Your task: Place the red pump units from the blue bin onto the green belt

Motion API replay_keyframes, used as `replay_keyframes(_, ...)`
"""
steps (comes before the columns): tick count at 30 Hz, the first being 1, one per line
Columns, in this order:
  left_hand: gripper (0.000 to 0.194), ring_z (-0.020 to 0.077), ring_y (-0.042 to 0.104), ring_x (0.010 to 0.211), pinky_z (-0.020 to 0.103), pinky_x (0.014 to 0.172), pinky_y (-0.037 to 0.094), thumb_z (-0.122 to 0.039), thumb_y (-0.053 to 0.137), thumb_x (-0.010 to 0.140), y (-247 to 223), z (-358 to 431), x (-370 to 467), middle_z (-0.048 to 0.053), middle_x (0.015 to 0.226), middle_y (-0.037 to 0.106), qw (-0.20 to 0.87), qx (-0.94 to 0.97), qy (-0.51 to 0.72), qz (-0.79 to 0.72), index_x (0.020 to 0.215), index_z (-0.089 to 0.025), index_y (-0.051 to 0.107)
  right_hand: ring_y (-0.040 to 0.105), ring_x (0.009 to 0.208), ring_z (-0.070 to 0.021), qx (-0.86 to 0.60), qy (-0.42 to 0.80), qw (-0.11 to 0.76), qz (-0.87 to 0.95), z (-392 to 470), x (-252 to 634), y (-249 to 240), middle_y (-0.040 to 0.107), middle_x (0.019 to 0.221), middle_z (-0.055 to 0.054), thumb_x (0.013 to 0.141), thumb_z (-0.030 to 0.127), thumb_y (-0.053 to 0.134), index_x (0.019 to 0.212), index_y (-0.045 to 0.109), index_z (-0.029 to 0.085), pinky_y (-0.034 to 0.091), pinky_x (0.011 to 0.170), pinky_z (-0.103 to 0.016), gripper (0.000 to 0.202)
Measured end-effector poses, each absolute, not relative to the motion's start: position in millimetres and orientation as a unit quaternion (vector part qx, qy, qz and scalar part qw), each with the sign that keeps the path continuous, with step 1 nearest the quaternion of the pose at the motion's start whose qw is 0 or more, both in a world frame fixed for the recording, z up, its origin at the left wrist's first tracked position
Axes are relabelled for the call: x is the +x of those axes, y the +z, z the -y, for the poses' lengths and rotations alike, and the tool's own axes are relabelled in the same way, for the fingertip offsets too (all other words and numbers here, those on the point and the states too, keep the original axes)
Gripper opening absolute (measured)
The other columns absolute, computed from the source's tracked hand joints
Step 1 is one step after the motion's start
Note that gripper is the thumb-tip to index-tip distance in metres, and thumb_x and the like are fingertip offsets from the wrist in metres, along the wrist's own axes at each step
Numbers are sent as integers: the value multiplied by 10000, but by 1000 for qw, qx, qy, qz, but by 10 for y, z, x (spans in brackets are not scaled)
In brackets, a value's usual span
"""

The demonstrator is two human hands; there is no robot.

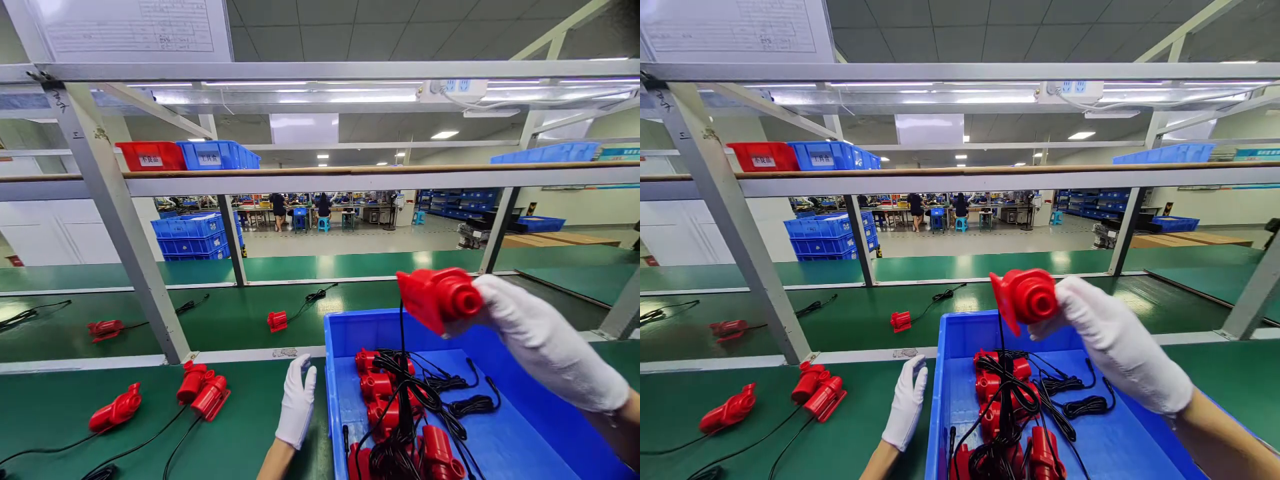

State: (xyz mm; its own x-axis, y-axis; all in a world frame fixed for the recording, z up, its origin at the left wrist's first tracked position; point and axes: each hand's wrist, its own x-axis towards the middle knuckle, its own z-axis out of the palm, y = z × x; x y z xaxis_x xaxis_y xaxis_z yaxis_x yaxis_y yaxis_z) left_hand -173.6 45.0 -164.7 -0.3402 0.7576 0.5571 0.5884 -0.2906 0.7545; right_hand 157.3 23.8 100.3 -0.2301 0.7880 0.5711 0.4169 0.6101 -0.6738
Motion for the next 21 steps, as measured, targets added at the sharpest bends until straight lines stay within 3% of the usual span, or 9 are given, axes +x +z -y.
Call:
replay_keyframes(4,288,214,648,1006,443,949,516,-372,420,953,-1279,-419,-1631,83,1072,671,63,603,551,-574,1072,-190,609,633,735,-184,-423,236,373,791,-299,1492,778,680,788,-35,945,617,411,841,601,213,528,718,-289,459)
replay_keyframes(7,236,214,632,997,420,936,507,-363,475,944,-927,-322,-1511,65,1038,673,49,637,530,-557,1020,-214,643,654,755,-190,-421,263,369,786,-335,1443,697,694,815,-37,951,618,393,855,581,215,526,738,-293,455)
replay_keyframes(11,293,295,533,1165,508,1040,375,-375,530,917,-482,-228,-1326,93,1227,623,0,698,450,-556,1150,-235,639,664,728,-189,-412,279,380,780,-336,1398,699,693,770,-31,946,620,395,814,569,225,536,730,-284,451)
replay_keyframes(15,507,328,592,1074,476,937,447,-466,644,823,-230,-332,-1113,114,1185,659,123,783,269,-547,1260,-217,585,667,728,-195,-402,293,402,769,-277,1409,740,693,776,-38,941,619,403,817,574,227,545,727,-285,445)
replay_keyframes(18,352,302,653,907,424,834,492,-389,669,786,-184,-496,-945,85,970,720,181,799,234,-523,1086,-205,682,659,715,-192,-382,306,393,779,-210,1461,766,677,753,-39,964,583,369,798,576,222,548,721,-288,448)
replay_keyframes(21,242,237,659,854,346,803,503,-329,590,840,-142,-606,-763,48,902,726,248,818,228,-467,1002,-191,707,645,702,-182,-350,320,367,800,-170,1471,764,662,749,-36,978,546,355,768,554,217,546,695,-287,438)
